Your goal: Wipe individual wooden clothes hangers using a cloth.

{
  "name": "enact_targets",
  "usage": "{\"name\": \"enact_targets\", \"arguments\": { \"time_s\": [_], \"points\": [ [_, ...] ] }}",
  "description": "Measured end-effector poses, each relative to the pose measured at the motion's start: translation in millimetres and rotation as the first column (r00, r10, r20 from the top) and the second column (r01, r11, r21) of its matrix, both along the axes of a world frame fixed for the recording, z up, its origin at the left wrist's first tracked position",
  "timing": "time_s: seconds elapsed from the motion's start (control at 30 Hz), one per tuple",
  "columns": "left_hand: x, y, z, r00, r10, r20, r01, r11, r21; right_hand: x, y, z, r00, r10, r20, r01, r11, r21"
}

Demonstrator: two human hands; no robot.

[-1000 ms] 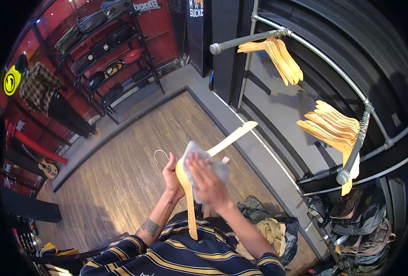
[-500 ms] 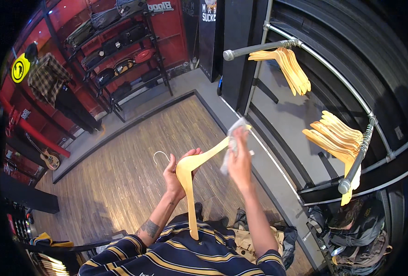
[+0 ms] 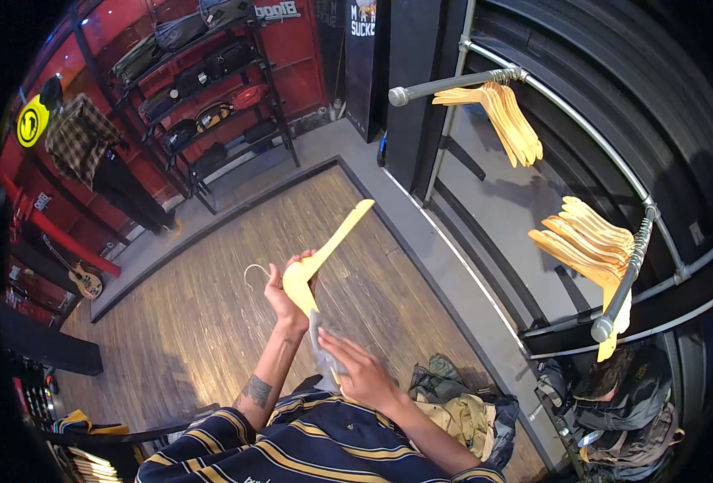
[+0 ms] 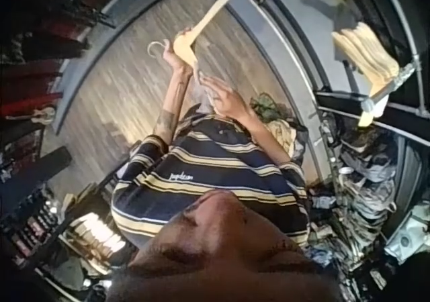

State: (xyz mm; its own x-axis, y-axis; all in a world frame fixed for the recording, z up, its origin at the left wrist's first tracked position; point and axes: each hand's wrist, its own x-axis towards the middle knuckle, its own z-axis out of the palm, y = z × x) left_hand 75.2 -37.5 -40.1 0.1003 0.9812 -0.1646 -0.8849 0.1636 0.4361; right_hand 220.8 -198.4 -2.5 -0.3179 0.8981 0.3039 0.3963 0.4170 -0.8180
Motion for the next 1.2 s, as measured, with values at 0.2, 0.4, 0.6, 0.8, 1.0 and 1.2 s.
{"name": "enact_targets", "arguments": {
  "time_s": [0.2,0.4,0.6,0.8,1.0,1.2],
  "points": [
    [-12,22,7,0.985,0.165,-0.051,-0.163,0.986,0.038,5,-36,2,0.982,-0.078,0.175,0.082,0.996,-0.016],
    [4,17,22,0.706,0.385,-0.594,-0.082,0.878,0.472,40,-32,-24,0.961,-0.270,-0.058,0.273,0.960,0.055],
    [-28,17,39,0.042,0.581,-0.813,0.446,0.717,0.536,94,-39,-31,0.674,-0.695,-0.250,0.702,0.708,-0.077],
    [-29,-15,18,0.437,-0.280,-0.855,0.617,0.785,0.059,113,-13,-17,0.477,-0.750,-0.459,0.824,0.563,-0.063],
    [-34,-22,33,0.586,-0.658,-0.473,0.723,0.689,-0.062,114,5,5,0.534,-0.843,-0.066,0.770,0.453,0.449],
    [-40,-25,44,0.642,-0.617,-0.454,0.681,0.732,-0.031,109,24,-18,0.550,-0.835,0.017,0.758,0.508,0.410]
  ]
}}
